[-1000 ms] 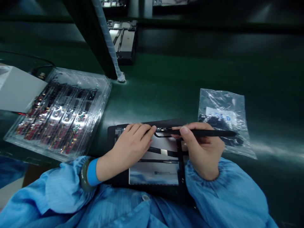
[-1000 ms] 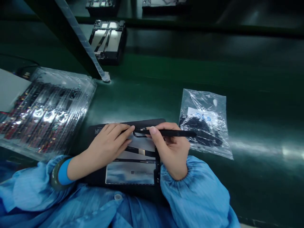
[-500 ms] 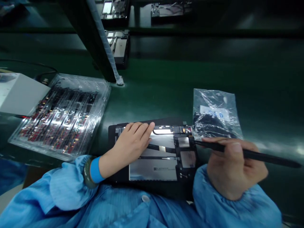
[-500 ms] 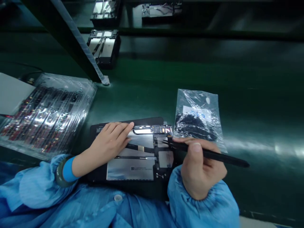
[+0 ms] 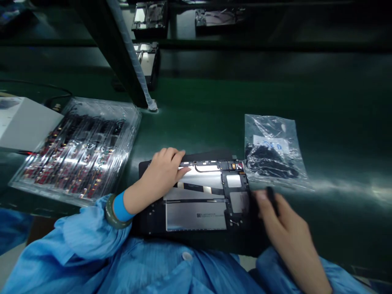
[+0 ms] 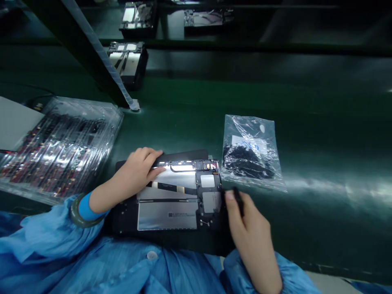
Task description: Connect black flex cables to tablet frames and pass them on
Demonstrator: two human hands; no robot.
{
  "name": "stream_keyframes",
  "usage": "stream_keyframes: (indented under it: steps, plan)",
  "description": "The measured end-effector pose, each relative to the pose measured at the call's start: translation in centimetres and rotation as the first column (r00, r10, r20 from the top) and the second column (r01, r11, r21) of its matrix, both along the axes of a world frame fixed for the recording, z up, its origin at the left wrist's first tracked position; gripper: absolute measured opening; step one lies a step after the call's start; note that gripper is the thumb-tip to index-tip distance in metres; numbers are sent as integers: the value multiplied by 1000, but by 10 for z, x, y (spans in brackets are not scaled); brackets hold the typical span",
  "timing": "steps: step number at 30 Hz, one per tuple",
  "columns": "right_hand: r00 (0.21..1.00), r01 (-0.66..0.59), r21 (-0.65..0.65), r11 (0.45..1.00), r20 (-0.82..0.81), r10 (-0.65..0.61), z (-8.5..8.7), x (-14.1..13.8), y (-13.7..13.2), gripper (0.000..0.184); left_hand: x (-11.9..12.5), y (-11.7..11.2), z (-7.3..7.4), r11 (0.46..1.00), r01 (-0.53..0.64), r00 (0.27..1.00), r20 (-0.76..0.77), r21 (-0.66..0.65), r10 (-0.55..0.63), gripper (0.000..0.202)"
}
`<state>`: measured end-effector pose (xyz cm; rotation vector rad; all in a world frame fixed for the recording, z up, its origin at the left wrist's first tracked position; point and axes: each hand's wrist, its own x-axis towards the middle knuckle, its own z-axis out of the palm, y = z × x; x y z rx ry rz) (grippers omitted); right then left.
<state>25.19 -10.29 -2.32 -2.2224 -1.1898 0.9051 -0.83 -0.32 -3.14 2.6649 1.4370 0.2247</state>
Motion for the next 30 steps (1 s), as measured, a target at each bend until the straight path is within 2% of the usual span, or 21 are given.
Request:
stream_keyframes:
  steps: [2, 5, 8, 10, 12, 13, 14, 15, 16, 18, 19, 20, 21, 23, 25, 28, 30]
  plan:
    - [999, -27, -132, 991, 19, 30, -6, 2, -4, 58, 0, 6, -4, 997, 37, 998, -52, -65, -40, 37]
    - [997, -51, -173, 984, -67, 40, -13, 4, -7, 66, -4, 12, 1, 997, 15, 1000, -19, -81, -17, 35]
    - [959, -76, -145, 986, -282, 32, -16, 9, -9, 63, -15, 16, 22, 977, -168, 971, 148, -133, 187, 28]
    - [899, -66, -112, 991, -438, 10, -18, 12, -9, 59, -23, 19, 38, 922, -298, 894, 267, -247, 360, 28]
    - [840, -48, -88, 995, -542, -8, -20, 15, -7, 54, -28, 22, 49, 839, -327, 775, 384, -436, 501, 35]
    - [821, -47, -79, 996, -571, -7, -21, 16, -6, 52, -28, 22, 52, 785, -290, 703, 435, -548, 563, 37]
    - [811, -52, -74, 996, -585, -1, -22, 15, -4, 51, -26, 24, 53, 715, -196, 638, 466, -671, 613, 39]
    - [807, -61, -69, 996, -590, 8, -22, 14, -3, 50, -22, 25, 53, 619, -61, 600, 466, -783, 650, 40]
    - [806, -79, -67, 995, -591, 24, -21, 12, -1, 51, -18, 27, 52, 495, 86, 598, 442, -865, 669, 40]
    - [794, -145, -70, 987, -603, 74, -19, 4, 2, 55, -6, 31, 47, 191, 310, 695, 359, -931, 623, 37]
    - [774, -190, -67, 979, -624, 108, -18, -1, 4, 58, 0, 33, 44, 59, 359, 756, 327, -931, 567, 35]
    - [747, -231, -59, 971, -650, 138, -16, -6, 5, 61, 6, 34, 41, -24, 375, 799, 310, -927, 515, 32]
    - [718, -264, -49, 963, -677, 162, -15, -11, 6, 64, 10, 34, 37, -67, 378, 825, 304, -923, 476, 31]
    - [680, -281, -29, 959, -712, 178, -14, -18, 9, 65, 16, 31, 26, -104, 401, 844, 323, -910, 428, 34]
    - [686, -252, -27, 967, -710, 160, -14, -22, 11, 59, 18, 27, 15, -88, 431, 840, 364, -898, 401, 37]
    - [718, -198, -39, 979, -686, 118, -14, -18, 14, 51, 16, 17, 3, -9, 465, 828, 431, -885, 359, 38]
    - [740, -190, -63, 980, -665, 101, -15, -13, 16, 47, 14, 6, -1, 99, 467, 815, 472, -878, 335, 39]
